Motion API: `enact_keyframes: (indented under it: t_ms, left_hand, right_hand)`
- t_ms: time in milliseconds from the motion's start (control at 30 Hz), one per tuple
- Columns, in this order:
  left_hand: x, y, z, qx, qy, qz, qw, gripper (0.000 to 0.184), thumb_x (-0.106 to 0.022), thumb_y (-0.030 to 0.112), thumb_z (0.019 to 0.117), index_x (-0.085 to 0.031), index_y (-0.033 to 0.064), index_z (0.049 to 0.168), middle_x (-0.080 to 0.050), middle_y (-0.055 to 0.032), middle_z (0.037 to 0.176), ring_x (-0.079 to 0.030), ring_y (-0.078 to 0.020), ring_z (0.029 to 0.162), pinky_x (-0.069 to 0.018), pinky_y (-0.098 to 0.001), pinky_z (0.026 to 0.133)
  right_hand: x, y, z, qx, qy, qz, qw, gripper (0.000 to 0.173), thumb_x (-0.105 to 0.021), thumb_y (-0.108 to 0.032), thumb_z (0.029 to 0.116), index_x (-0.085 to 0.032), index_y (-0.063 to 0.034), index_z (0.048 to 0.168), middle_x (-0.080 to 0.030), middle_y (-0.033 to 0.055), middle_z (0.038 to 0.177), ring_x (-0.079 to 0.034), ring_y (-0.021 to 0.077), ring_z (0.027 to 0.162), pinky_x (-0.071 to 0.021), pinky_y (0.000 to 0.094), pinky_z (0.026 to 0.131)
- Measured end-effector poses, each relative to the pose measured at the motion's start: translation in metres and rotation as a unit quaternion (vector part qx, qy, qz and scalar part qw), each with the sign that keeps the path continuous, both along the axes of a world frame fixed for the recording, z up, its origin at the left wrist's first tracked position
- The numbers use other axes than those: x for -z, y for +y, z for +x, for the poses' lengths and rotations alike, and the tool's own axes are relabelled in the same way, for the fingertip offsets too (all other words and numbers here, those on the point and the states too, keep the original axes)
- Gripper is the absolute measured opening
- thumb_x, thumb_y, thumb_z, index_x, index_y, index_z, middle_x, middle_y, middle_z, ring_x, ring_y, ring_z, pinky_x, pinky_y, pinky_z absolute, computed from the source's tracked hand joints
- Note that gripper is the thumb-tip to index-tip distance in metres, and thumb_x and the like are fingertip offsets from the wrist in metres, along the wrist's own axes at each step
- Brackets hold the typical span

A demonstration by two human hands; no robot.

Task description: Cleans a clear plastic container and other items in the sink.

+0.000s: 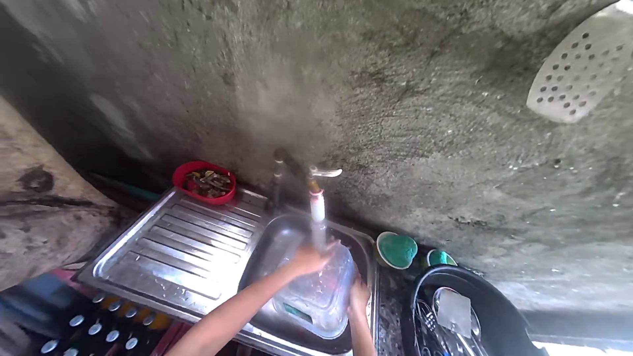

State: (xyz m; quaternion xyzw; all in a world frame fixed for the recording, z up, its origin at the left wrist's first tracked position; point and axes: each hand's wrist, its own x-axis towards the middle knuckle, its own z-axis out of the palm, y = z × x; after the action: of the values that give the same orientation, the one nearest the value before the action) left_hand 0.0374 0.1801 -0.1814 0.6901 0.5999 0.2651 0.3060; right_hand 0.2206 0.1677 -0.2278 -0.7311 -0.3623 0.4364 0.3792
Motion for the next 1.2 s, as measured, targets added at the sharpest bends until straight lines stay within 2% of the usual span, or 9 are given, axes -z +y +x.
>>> enact_keyframes:
  t_ms: [67, 133, 333, 600, 833, 900, 1000, 1100, 1200]
  left_hand:
    - [-0.008, 0.009, -0.001, -0.064, -0.068, -0.049, 0.994, 0.044, -0.056, 0.042, 0.103, -0.069, 0.0083, 0.129, -0.066, -0.0138, 0.131, -0.058, -0.0262, 0.129, -0.0383, -0.0465, 0.116]
    - [-0.019, 0.013, 0.0, 0.007, -0.051, -0.055, 0.997, 0.047, -0.053, 0.043, 0.1045, -0.065, 0.0104, 0.136, -0.063, -0.0124, 0.139, -0.054, -0.0262, 0.135, -0.0353, -0.0484, 0.118]
    - [-0.004, 0.018, -0.013, 0.04, -0.131, 0.141, 0.981, 0.026, -0.064, 0.021, 0.0997, -0.077, 0.0021, 0.112, -0.07, -0.0205, 0.118, -0.064, -0.0307, 0.117, -0.0472, -0.046, 0.106]
    - [0.01, -0.015, -0.043, -0.142, 0.019, -0.08, 0.986, 0.053, -0.037, 0.036, 0.1108, -0.048, 0.0018, 0.15, -0.046, -0.0231, 0.154, -0.038, -0.038, 0.147, -0.024, -0.0539, 0.123]
    - [0.023, -0.116, 0.01, -0.153, 0.015, -0.082, 0.985, 0.065, -0.035, 0.051, 0.1073, -0.032, 0.0164, 0.162, -0.022, -0.0136, 0.17, -0.016, -0.0332, 0.158, -0.0081, -0.0568, 0.126]
    - [0.042, -0.109, -0.011, -0.229, -0.021, -0.074, 0.971, 0.081, -0.047, 0.06, 0.1009, -0.032, 0.0069, 0.161, -0.02, -0.0214, 0.168, -0.012, -0.0428, 0.156, -0.005, -0.0616, 0.125]
    - [0.044, -0.093, -0.041, -0.273, -0.14, -0.074, 0.949, 0.109, -0.073, 0.058, 0.0857, -0.022, -0.0026, 0.16, -0.028, -0.0249, 0.164, -0.025, -0.0387, 0.153, -0.0209, -0.0516, 0.126]
    - [0.025, -0.091, -0.035, -0.265, -0.22, 0.026, 0.938, 0.065, -0.071, 0.034, 0.0947, -0.053, -0.0059, 0.143, -0.061, -0.0241, 0.138, -0.058, -0.0302, 0.131, -0.044, -0.0432, 0.114]
    - [0.022, -0.092, -0.012, -0.261, -0.288, 0.193, 0.901, 0.031, -0.063, 0.007, 0.0961, -0.068, -0.0097, 0.121, -0.069, -0.0229, 0.126, -0.065, -0.0271, 0.122, -0.0502, -0.0389, 0.108]
  right_hand:
    - [-0.001, -0.003, -0.011, 0.002, -0.015, -0.001, 1.0, 0.044, -0.042, -0.025, 0.1119, -0.067, 0.0113, 0.111, -0.066, 0.027, 0.102, -0.064, 0.0319, 0.094, -0.0507, 0.0495, 0.088]
    - [-0.006, -0.001, -0.017, 0.003, -0.021, 0.008, 1.0, 0.044, -0.042, -0.025, 0.1119, -0.067, 0.0112, 0.111, -0.067, 0.0273, 0.103, -0.064, 0.0328, 0.095, -0.0502, 0.0497, 0.09]
    - [-0.014, -0.001, -0.029, 0.011, 0.025, 0.032, 0.999, 0.043, -0.045, -0.026, 0.1112, -0.067, 0.0105, 0.105, -0.065, 0.0199, 0.09, -0.062, 0.0217, 0.081, -0.0521, 0.0404, 0.078]
    - [-0.021, 0.005, -0.032, 0.01, 0.025, 0.008, 1.0, 0.043, -0.047, -0.029, 0.1104, -0.065, 0.0084, 0.103, -0.058, 0.0124, 0.077, -0.053, 0.0157, 0.062, -0.0482, 0.0346, 0.062]
    - [-0.003, 0.004, -0.028, 0.016, -0.009, 0.021, 1.0, 0.049, -0.041, -0.031, 0.1122, -0.065, 0.0114, 0.117, -0.066, 0.027, 0.103, -0.064, 0.0299, 0.093, -0.0507, 0.0472, 0.087]
    - [0.001, 0.002, -0.021, 0.013, 0.001, 0.028, 1.0, 0.05, -0.04, -0.033, 0.1121, -0.064, 0.01, 0.119, -0.066, 0.0259, 0.104, -0.064, 0.0285, 0.092, -0.0516, 0.047, 0.086]
    - [0.013, 0.002, -0.011, 0.026, 0.056, 0.059, 0.996, 0.051, -0.038, -0.036, 0.1123, -0.063, 0.008, 0.122, -0.066, 0.0223, 0.104, -0.065, 0.0232, 0.09, -0.0542, 0.0435, 0.084]
    - [0.028, -0.002, 0.0, 0.029, 0.166, 0.101, 0.981, 0.05, -0.033, -0.037, 0.1124, -0.053, 0.0022, 0.136, -0.065, 0.0165, 0.117, -0.066, 0.0165, 0.101, -0.0565, 0.038, 0.089]
    - [0.038, -0.019, 0.017, 0.002, 0.229, 0.117, 0.966, 0.046, -0.029, -0.028, 0.1125, -0.046, 0.0006, 0.143, -0.062, 0.0161, 0.128, -0.063, 0.0164, 0.112, -0.0558, 0.0377, 0.095]
